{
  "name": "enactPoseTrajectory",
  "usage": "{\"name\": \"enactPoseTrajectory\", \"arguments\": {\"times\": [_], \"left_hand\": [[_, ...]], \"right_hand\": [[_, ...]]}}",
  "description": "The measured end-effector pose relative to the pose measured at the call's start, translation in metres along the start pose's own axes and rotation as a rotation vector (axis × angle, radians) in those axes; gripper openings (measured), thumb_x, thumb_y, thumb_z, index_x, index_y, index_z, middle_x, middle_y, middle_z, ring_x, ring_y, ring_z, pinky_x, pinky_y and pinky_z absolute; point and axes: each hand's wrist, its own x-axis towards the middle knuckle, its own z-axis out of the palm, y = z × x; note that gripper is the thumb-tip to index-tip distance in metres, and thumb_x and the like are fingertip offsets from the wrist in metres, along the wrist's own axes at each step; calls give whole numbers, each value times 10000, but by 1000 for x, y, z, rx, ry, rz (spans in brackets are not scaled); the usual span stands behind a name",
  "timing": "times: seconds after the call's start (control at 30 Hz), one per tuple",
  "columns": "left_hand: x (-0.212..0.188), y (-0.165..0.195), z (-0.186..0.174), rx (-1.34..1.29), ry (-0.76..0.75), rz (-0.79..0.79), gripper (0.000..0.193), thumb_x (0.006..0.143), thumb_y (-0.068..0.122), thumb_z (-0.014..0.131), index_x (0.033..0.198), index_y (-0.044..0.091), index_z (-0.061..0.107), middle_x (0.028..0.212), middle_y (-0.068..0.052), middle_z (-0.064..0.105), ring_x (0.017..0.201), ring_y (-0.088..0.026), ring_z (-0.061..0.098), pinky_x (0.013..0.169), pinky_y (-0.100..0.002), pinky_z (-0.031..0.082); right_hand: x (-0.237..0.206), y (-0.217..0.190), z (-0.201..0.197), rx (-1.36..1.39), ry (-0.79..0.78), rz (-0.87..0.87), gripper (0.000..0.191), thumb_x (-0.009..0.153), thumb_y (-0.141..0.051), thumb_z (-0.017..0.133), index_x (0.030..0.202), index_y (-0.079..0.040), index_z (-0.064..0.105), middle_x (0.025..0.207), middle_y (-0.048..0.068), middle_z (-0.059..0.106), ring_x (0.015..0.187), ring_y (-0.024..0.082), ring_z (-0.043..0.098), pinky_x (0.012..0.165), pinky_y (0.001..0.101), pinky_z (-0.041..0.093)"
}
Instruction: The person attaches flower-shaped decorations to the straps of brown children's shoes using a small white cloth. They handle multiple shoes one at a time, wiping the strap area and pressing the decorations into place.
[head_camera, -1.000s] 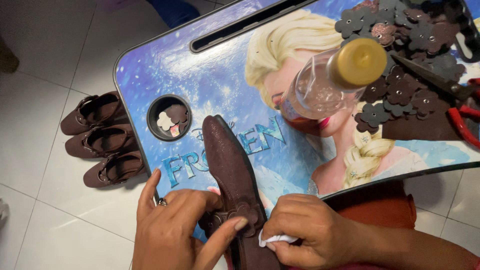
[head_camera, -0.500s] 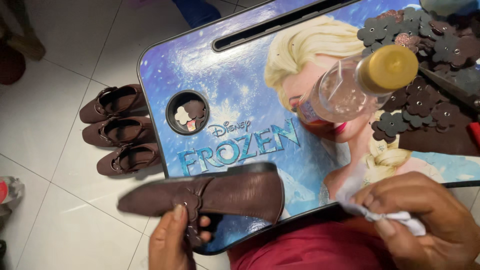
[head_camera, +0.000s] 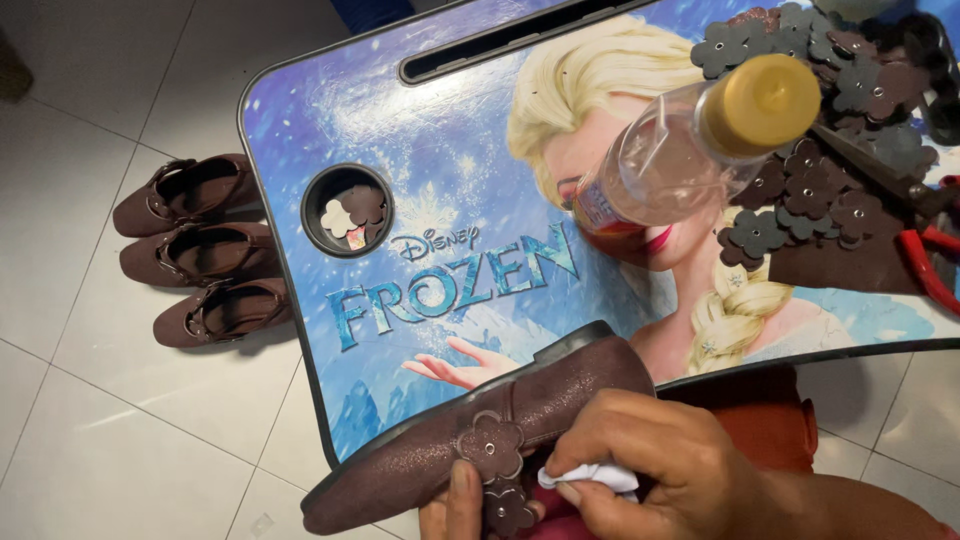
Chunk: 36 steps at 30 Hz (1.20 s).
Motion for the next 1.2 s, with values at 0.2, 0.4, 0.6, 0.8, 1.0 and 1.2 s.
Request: {"name": "enactPoseTrajectory", "arguments": {"times": [0.2, 0.4, 0.6, 0.8, 1.0, 1.2], "left_hand": [[-4, -5, 9, 89, 38, 115, 428, 936, 237, 582, 1236, -55, 494, 1223, -196, 431, 1010, -257, 411, 836, -412, 366], [-6, -13, 15, 160, 72, 222, 508, 945, 205, 585, 1345, -55, 410, 1379, -195, 314, 1181, -267, 321, 955, -436, 300], [-8, -9, 6, 167, 50, 199, 608, 954, 173, 589, 1453, -54, 325, 1536, -193, 197, 1353, -277, 230, 1074, -461, 233], [-9, -9, 3, 169, 41, 184, 721, 963, 141, 592, 1562, -53, 240, 1693, -192, 80, 1525, -287, 139, 1193, -485, 166], [-6, -8, 8, 176, 23, 268, 796, 991, 141, 594, 1625, -50, 153, 1781, -183, -81, 1632, -284, -26, 1267, -496, 74], [4, 4, 14, 275, -16, 349, 837, 993, 167, 588, 1648, -20, 102, 1775, -216, -51, 1642, -295, -60, 1279, -483, 22]], "right_hand": [[-2, -3, -2, 48, -60, 54, 176, 794, -25, 755, 968, -42, 726, 915, 69, 736, 776, 146, 749, 629, 259, 572], [-2, -3, -1, 43, 1, 96, 151, 826, -49, 756, 972, -41, 718, 916, 54, 747, 790, 144, 768, 649, 255, 587], [-3, 2, 3, 14, 84, 179, 116, 847, -83, 765, 950, -57, 720, 868, 32, 756, 740, 124, 751, 633, 252, 565], [-3, 6, 2, 80, 106, 293, 115, 828, -84, 784, 927, -45, 740, 826, 29, 773, 673, 90, 727, 566, 257, 565], [0, 5, 6, 15, 118, 225, 126, 823, -90, 806, 920, -50, 735, 805, 33, 767, 669, 103, 740, 561, 261, 562], [4, 0, 12, -101, 188, 162, 129, 816, -86, 803, 914, -58, 723, 788, 46, 736, 662, 128, 730, 566, 267, 552]]}}
